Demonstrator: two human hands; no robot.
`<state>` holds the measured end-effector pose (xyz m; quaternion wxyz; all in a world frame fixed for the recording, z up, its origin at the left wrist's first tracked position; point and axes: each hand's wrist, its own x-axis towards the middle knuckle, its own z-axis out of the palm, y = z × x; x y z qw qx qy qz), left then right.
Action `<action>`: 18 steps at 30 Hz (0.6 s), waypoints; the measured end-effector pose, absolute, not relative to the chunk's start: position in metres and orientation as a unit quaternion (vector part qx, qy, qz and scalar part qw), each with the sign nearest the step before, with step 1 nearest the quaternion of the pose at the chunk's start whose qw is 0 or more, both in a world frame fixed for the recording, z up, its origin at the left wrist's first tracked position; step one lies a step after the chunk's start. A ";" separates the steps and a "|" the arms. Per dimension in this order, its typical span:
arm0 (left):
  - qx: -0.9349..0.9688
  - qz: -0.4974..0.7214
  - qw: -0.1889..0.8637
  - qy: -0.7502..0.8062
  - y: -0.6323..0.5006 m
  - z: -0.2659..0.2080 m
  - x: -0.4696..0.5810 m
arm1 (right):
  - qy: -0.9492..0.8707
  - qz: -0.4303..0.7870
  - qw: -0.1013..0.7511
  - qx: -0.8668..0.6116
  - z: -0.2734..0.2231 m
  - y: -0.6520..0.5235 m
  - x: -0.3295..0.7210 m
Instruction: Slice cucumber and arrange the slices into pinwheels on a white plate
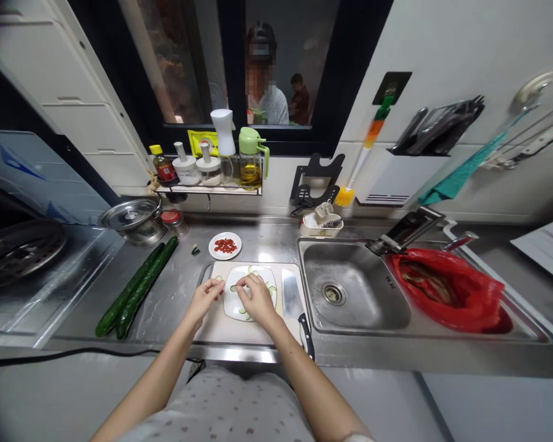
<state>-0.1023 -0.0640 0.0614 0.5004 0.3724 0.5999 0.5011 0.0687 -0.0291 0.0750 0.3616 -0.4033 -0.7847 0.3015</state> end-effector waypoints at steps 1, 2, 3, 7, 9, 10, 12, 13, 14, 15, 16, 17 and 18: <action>0.368 0.473 0.522 0.606 -0.065 0.062 -0.102 | -0.788 0.288 0.368 -0.401 0.076 -0.030 0.070; 0.364 0.443 0.549 0.608 -0.067 0.063 -0.101 | -0.793 0.275 0.374 -0.396 0.076 -0.031 0.071; 0.359 0.418 0.574 0.606 -0.068 0.064 -0.101 | -0.799 0.261 0.379 -0.388 0.077 -0.032 0.072; 0.324 0.395 0.644 0.569 -0.069 0.065 -0.096 | -0.830 0.213 0.380 -0.348 0.078 -0.032 0.074; 0.309 0.412 0.658 0.550 -0.067 0.065 -0.095 | -0.845 0.192 0.370 -0.335 0.080 -0.031 0.075; 0.304 0.422 0.660 0.543 -0.065 0.065 -0.095 | -0.852 0.181 0.363 -0.330 0.081 -0.030 0.075; 0.292 0.443 0.657 0.535 -0.063 0.067 -0.097 | -0.865 0.160 0.349 -0.322 0.082 -0.029 0.076; 0.285 0.452 0.656 0.534 -0.062 0.068 -0.098 | -0.872 0.150 0.341 -0.319 0.082 -0.028 0.077; 0.278 0.459 0.654 0.533 -0.062 0.070 -0.099 | -0.877 0.140 0.334 -0.315 0.082 -0.028 0.077; 0.273 0.463 0.653 0.534 -0.061 0.071 -0.101 | -0.883 0.131 0.327 -0.312 0.082 -0.027 0.077; 0.271 0.464 0.651 0.537 -0.061 0.073 -0.102 | -0.887 0.124 0.321 -0.309 0.082 -0.027 0.077; 0.270 0.464 0.648 0.540 -0.061 0.074 -0.103 | -0.890 0.119 0.316 -0.307 0.082 -0.027 0.077; 0.272 0.465 0.645 0.543 -0.061 0.075 -0.103 | -0.892 0.115 0.314 -0.306 0.081 -0.027 0.077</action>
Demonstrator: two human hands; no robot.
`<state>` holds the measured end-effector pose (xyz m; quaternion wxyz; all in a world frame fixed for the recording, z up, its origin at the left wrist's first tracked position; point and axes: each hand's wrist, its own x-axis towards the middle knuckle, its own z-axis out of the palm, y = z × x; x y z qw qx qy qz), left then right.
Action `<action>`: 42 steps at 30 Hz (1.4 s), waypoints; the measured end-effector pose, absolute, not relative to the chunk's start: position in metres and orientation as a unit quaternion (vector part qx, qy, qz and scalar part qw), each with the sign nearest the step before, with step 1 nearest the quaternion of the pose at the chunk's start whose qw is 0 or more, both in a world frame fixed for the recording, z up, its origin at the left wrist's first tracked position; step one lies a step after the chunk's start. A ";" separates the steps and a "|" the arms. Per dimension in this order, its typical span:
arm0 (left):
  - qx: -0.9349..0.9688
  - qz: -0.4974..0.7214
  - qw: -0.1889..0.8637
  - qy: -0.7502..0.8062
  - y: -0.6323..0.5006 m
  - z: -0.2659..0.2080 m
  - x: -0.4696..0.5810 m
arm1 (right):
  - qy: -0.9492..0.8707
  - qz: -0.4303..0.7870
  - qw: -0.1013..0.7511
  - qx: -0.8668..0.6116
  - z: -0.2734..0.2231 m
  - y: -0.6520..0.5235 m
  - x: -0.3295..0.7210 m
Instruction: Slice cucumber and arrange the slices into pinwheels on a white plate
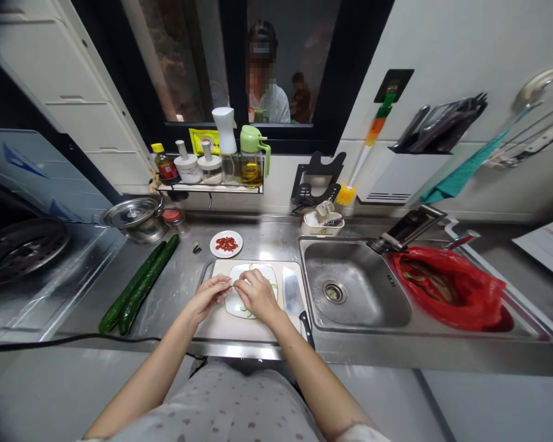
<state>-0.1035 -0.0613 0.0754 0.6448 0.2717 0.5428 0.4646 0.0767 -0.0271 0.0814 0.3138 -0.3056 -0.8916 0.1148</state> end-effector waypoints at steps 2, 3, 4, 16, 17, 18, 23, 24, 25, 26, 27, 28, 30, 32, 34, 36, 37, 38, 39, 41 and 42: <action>0.275 0.467 0.637 0.548 -0.061 0.077 -0.104 | -0.893 0.110 0.311 -0.305 0.081 -0.027 0.076; 0.276 0.469 0.633 0.550 -0.061 0.077 -0.105 | -0.893 0.109 0.311 -0.305 0.081 -0.028 0.075; 0.278 0.471 0.631 0.550 -0.061 0.078 -0.105 | -0.894 0.109 0.311 -0.305 0.082 -0.028 0.074; 0.312 0.534 0.577 0.533 -0.057 0.087 -0.102 | -0.868 0.186 0.329 -0.322 0.090 -0.027 0.068; 0.322 0.542 0.568 0.530 -0.057 0.088 -0.102 | -0.864 0.195 0.332 -0.324 0.092 -0.027 0.067; 0.333 0.548 0.559 0.527 -0.057 0.087 -0.103 | -0.860 0.204 0.335 -0.327 0.093 -0.027 0.067; 0.388 0.544 0.523 0.530 -0.054 0.086 -0.105 | -0.835 0.243 0.354 -0.343 0.096 -0.026 0.061; 0.395 0.543 0.519 0.529 -0.053 0.086 -0.106 | -0.830 0.252 0.361 -0.344 0.096 -0.025 0.060; 0.399 0.544 0.516 0.527 -0.052 0.086 -0.106 | -0.823 0.262 0.367 -0.344 0.096 -0.024 0.059; 0.402 0.546 0.514 0.525 -0.051 0.085 -0.106 | -0.817 0.273 0.373 -0.345 0.095 -0.023 0.058; 0.404 0.548 0.512 0.524 -0.050 0.085 -0.106 | -0.810 0.285 0.377 -0.347 0.094 -0.022 0.057; 0.405 0.549 0.511 0.523 -0.049 0.085 -0.106 | -0.803 0.298 0.379 -0.350 0.092 -0.021 0.056; 0.405 0.549 0.510 0.524 -0.047 0.083 -0.106 | -0.788 0.325 0.378 -0.361 0.088 -0.018 0.055; 0.405 0.550 0.509 0.524 -0.046 0.080 -0.106 | -0.771 0.355 0.373 -0.375 0.084 -0.016 0.054; 0.407 0.552 0.508 0.522 -0.044 0.075 -0.106 | -0.752 0.388 0.369 -0.385 0.079 -0.013 0.052; 0.409 0.550 0.506 0.523 -0.042 0.069 -0.107 | -0.737 0.416 0.361 -0.392 0.073 -0.010 0.051; 0.409 0.549 0.505 0.526 -0.041 0.065 -0.108 | -0.732 0.428 0.353 -0.394 0.070 -0.009 0.051; 0.408 0.547 0.504 0.530 -0.040 0.062 -0.108 | -0.730 0.438 0.344 -0.397 0.066 -0.007 0.050; 0.408 0.544 0.503 0.534 -0.038 0.058 -0.109 | -0.728 0.445 0.333 -0.402 0.062 -0.005 0.050; 0.405 0.537 0.504 0.542 -0.036 0.050 -0.110 | -0.726 0.454 0.306 -0.416 0.052 0.000 0.049; 0.402 0.533 0.507 0.546 -0.035 0.045 -0.110 | -0.725 0.455 0.293 -0.426 0.047 0.002 0.048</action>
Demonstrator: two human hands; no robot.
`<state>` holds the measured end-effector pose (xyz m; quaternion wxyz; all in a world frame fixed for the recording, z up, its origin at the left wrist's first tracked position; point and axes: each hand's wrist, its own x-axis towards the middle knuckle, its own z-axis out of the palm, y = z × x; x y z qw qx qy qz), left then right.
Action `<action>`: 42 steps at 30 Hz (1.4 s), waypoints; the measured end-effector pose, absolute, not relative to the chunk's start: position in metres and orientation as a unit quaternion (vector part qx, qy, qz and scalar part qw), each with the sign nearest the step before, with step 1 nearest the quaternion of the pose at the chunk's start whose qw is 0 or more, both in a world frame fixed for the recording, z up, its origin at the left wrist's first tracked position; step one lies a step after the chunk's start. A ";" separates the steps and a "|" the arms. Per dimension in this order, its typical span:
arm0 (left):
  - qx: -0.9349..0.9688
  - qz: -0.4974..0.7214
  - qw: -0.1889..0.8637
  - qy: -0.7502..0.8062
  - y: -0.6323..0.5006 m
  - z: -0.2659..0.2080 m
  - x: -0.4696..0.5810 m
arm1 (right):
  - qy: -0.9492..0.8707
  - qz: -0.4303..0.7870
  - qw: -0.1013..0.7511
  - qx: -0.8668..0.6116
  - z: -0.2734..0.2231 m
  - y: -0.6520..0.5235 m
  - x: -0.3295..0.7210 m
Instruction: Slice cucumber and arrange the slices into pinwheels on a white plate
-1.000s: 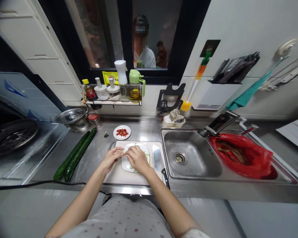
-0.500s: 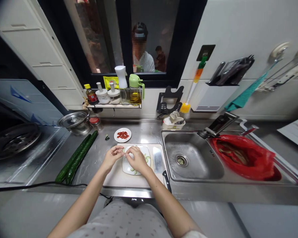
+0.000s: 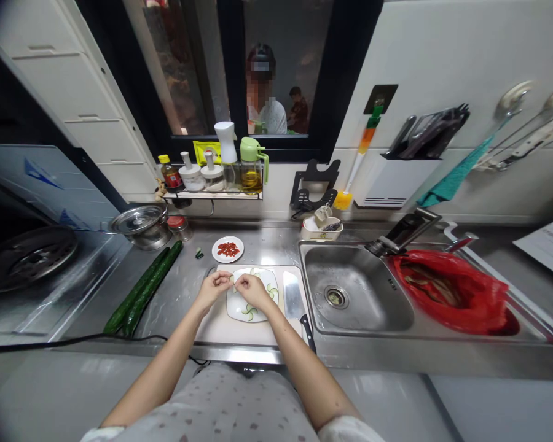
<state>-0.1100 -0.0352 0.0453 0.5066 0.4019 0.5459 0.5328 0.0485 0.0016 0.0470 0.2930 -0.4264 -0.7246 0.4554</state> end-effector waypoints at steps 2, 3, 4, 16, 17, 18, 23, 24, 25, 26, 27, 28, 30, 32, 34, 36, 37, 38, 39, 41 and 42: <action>0.395 0.524 0.513 0.553 -0.034 0.036 -0.111 | -0.726 0.456 0.259 -0.445 0.036 0.005 0.048; 0.392 0.519 0.516 0.558 -0.034 0.032 -0.111 | -0.727 0.453 0.243 -0.454 0.031 0.005 0.047; 0.390 0.513 0.519 0.561 -0.034 0.027 -0.111 | -0.729 0.449 0.230 -0.463 0.027 0.006 0.047; 0.499 0.400 0.406 0.653 -0.024 -0.011 -0.115 | -0.766 0.340 0.113 -0.534 0.008 0.001 0.034; 0.512 0.383 0.387 0.665 -0.024 -0.011 -0.115 | -0.768 0.327 0.102 -0.540 0.007 0.001 0.033; 0.524 0.366 0.367 0.676 -0.023 -0.011 -0.114 | -0.771 0.314 0.092 -0.546 0.007 0.002 0.033; 0.569 0.304 0.284 0.710 -0.024 -0.008 -0.111 | -0.786 0.264 0.049 -0.558 0.007 0.001 0.027; 0.574 0.298 0.275 0.711 -0.024 -0.008 -0.110 | -0.790 0.255 0.043 -0.556 0.007 0.001 0.026; 0.579 0.293 0.268 0.712 -0.024 -0.008 -0.110 | -0.794 0.247 0.039 -0.554 0.007 0.000 0.025; 0.582 0.289 0.263 0.713 -0.024 -0.008 -0.110 | -0.798 0.240 0.035 -0.551 0.007 -0.001 0.024; 0.584 0.285 0.261 0.713 -0.024 -0.008 -0.109 | -0.801 0.236 0.034 -0.549 0.007 -0.002 0.024; 0.584 0.282 0.260 0.715 -0.024 -0.008 -0.109 | -0.804 0.233 0.034 -0.546 0.007 -0.003 0.024; 0.582 0.274 0.257 0.721 -0.025 -0.008 -0.110 | -0.811 0.230 0.040 -0.537 0.006 -0.005 0.025; 0.581 0.265 0.253 0.727 -0.025 -0.008 -0.110 | -0.821 0.223 0.050 -0.523 0.006 -0.009 0.026; 0.579 0.260 0.251 0.730 -0.026 -0.008 -0.111 | -0.830 0.210 0.059 -0.513 0.005 -0.012 0.028; 0.574 0.268 0.258 0.729 -0.027 -0.007 -0.112 | -0.836 0.195 0.059 -0.509 0.006 -0.015 0.030; 0.571 0.276 0.262 0.727 -0.027 -0.007 -0.112 | -0.838 0.189 0.056 -0.509 0.006 -0.016 0.030; 0.567 0.284 0.266 0.726 -0.028 -0.007 -0.113 | -0.840 0.184 0.051 -0.508 0.007 -0.017 0.030; 0.564 0.290 0.269 0.725 -0.029 -0.006 -0.113 | -0.842 0.181 0.045 -0.506 0.007 -0.017 0.030; 0.560 0.297 0.269 0.726 -0.030 -0.006 -0.114 | -0.847 0.176 0.035 -0.501 0.009 -0.018 0.030; 0.558 0.296 0.267 0.728 -0.031 -0.005 -0.114 | -0.848 0.175 0.031 -0.500 0.009 -0.018 0.030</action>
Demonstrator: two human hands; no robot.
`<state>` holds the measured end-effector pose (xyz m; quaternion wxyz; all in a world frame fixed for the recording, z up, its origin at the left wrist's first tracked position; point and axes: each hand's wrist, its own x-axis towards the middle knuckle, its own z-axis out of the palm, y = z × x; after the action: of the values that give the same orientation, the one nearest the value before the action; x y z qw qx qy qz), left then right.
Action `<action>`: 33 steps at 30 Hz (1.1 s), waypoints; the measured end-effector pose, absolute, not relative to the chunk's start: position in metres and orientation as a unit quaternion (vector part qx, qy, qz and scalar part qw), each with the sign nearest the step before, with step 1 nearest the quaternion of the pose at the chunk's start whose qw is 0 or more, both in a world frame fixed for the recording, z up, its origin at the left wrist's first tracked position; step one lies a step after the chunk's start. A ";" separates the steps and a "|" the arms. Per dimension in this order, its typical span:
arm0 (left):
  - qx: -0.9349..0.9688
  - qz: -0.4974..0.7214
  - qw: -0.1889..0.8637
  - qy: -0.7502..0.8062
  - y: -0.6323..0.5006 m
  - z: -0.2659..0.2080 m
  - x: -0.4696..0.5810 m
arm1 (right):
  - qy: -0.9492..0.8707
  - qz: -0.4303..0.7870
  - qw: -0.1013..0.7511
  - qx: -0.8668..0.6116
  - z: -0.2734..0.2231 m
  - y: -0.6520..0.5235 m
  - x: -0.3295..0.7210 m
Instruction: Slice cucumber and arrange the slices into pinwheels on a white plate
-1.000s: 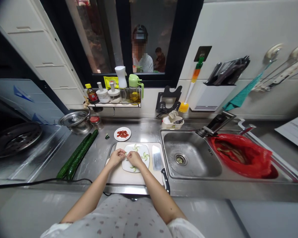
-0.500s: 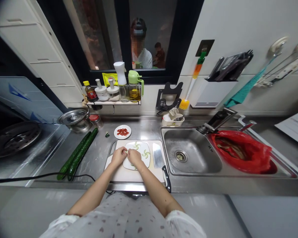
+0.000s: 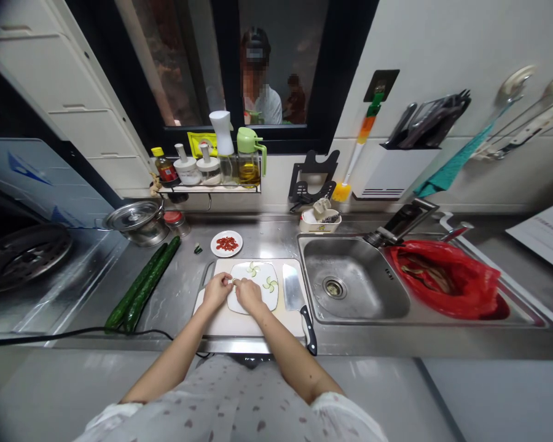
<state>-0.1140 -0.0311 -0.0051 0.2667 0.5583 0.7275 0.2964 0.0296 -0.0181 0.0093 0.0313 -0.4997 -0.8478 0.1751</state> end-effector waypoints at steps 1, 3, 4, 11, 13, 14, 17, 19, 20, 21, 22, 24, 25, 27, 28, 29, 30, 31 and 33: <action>0.559 0.293 0.264 0.729 -0.032 -0.005 -0.114 | -0.848 0.175 0.028 -0.500 0.010 -0.018 0.029; 0.562 0.279 0.255 0.735 -0.032 -0.004 -0.114 | -0.844 0.178 0.021 -0.506 0.010 -0.018 0.029; 0.564 0.270 0.250 0.739 -0.032 -0.004 -0.115 | -0.841 0.180 0.018 -0.510 0.010 -0.019 0.029; 0.568 0.249 0.238 0.747 -0.035 -0.007 -0.115 | -0.830 0.190 0.008 -0.525 0.011 -0.017 0.028; 0.559 0.246 0.237 0.756 -0.035 -0.008 -0.114 | -0.828 0.188 0.010 -0.528 0.011 -0.016 0.028; 0.554 0.242 0.236 0.761 -0.034 -0.008 -0.113 | -0.827 0.187 0.010 -0.530 0.011 -0.016 0.027; 0.539 0.225 0.238 0.776 -0.032 -0.007 -0.111 | -0.824 0.186 0.008 -0.535 0.010 -0.014 0.026; 0.530 0.211 0.239 0.785 -0.029 -0.007 -0.109 | -0.824 0.185 0.009 -0.536 0.009 -0.014 0.026; 0.527 0.205 0.239 0.789 -0.027 -0.007 -0.108 | -0.824 0.185 0.010 -0.536 0.009 -0.013 0.026; 0.524 0.200 0.239 0.793 -0.026 -0.007 -0.108 | -0.824 0.185 0.011 -0.536 0.009 -0.013 0.026; 0.523 0.195 0.239 0.795 -0.025 -0.007 -0.107 | -0.824 0.185 0.011 -0.536 0.008 -0.013 0.026; 0.520 0.189 0.240 0.798 -0.023 -0.007 -0.107 | -0.824 0.185 0.012 -0.536 0.008 -0.013 0.026; 0.518 0.189 0.243 0.798 -0.023 -0.007 -0.107 | -0.824 0.185 0.012 -0.536 0.008 -0.013 0.027; 0.513 0.190 0.249 0.799 -0.022 -0.008 -0.107 | -0.824 0.184 0.015 -0.536 0.009 -0.013 0.027; 0.511 0.190 0.252 0.800 -0.021 -0.008 -0.107 | -0.824 0.184 0.016 -0.536 0.009 -0.014 0.026; 0.509 0.189 0.253 0.801 -0.021 -0.008 -0.107 | -0.824 0.183 0.017 -0.537 0.009 -0.014 0.026; 0.508 0.187 0.253 0.802 -0.021 -0.008 -0.107 | -0.823 0.183 0.017 -0.537 0.009 -0.014 0.026; 0.507 0.185 0.253 0.803 -0.021 -0.007 -0.107 | -0.823 0.184 0.016 -0.537 0.010 -0.014 0.025; 0.503 0.181 0.253 0.806 -0.020 -0.007 -0.107 | -0.824 0.184 0.014 -0.535 0.010 -0.014 0.025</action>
<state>-0.1074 -0.0198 -0.0066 0.2532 0.5034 0.8061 0.1808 0.0252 -0.0142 0.0103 0.0141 -0.5353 -0.8242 0.1841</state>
